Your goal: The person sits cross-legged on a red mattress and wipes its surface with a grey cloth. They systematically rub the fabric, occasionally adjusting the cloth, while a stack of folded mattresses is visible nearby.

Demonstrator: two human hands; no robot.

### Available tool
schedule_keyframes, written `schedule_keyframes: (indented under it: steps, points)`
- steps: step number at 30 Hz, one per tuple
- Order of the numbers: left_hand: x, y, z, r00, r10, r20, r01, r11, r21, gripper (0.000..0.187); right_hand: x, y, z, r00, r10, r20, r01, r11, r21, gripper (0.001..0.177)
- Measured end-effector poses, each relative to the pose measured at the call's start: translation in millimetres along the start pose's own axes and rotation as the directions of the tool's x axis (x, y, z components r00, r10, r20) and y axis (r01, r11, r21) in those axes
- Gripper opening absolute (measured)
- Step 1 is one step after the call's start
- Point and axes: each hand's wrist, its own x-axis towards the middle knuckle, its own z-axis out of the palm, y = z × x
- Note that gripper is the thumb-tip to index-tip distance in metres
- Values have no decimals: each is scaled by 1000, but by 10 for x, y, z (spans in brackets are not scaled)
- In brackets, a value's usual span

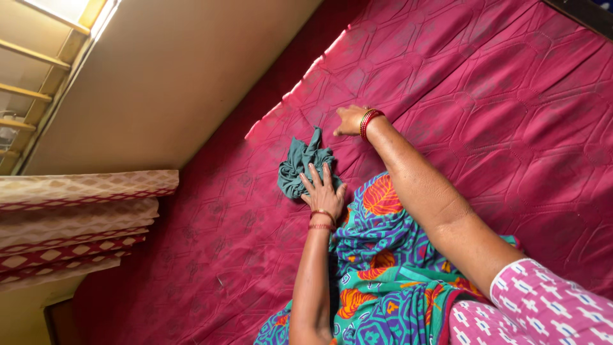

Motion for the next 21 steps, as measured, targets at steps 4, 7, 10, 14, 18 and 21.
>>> schedule_keyframes:
  steps: [4, 7, 10, 14, 18, 21]
  points:
    - [541, -187, 224, 989, -142, 52, 137, 987, 84, 79, 187, 213, 131, 1000, 17, 26, -18, 998, 55, 81]
    - [869, -697, 332, 977, -205, -53, 209, 971, 112, 77, 287, 239, 215, 1000, -23, 14, 23, 998, 60, 78]
    - [1091, -1246, 276, 860, -497, -117, 496, 867, -41, 77, 300, 213, 243, 997, -77, 2, 77, 996, 38, 78]
    - [1289, -1673, 68, 663, -744, -82, 692, 651, -312, 73, 210, 26, 119, 997, 21, 75, -24, 999, 44, 81]
    - [1873, -1354, -26, 704, -697, -136, 626, 700, -343, 69, 203, -207, 45, 989, 98, 109, -97, 995, -14, 88]
    - [2050, -609, 125, 901, -319, -295, 264, 941, -212, 58, 339, -199, 141, 989, 108, 101, -102, 993, -62, 80]
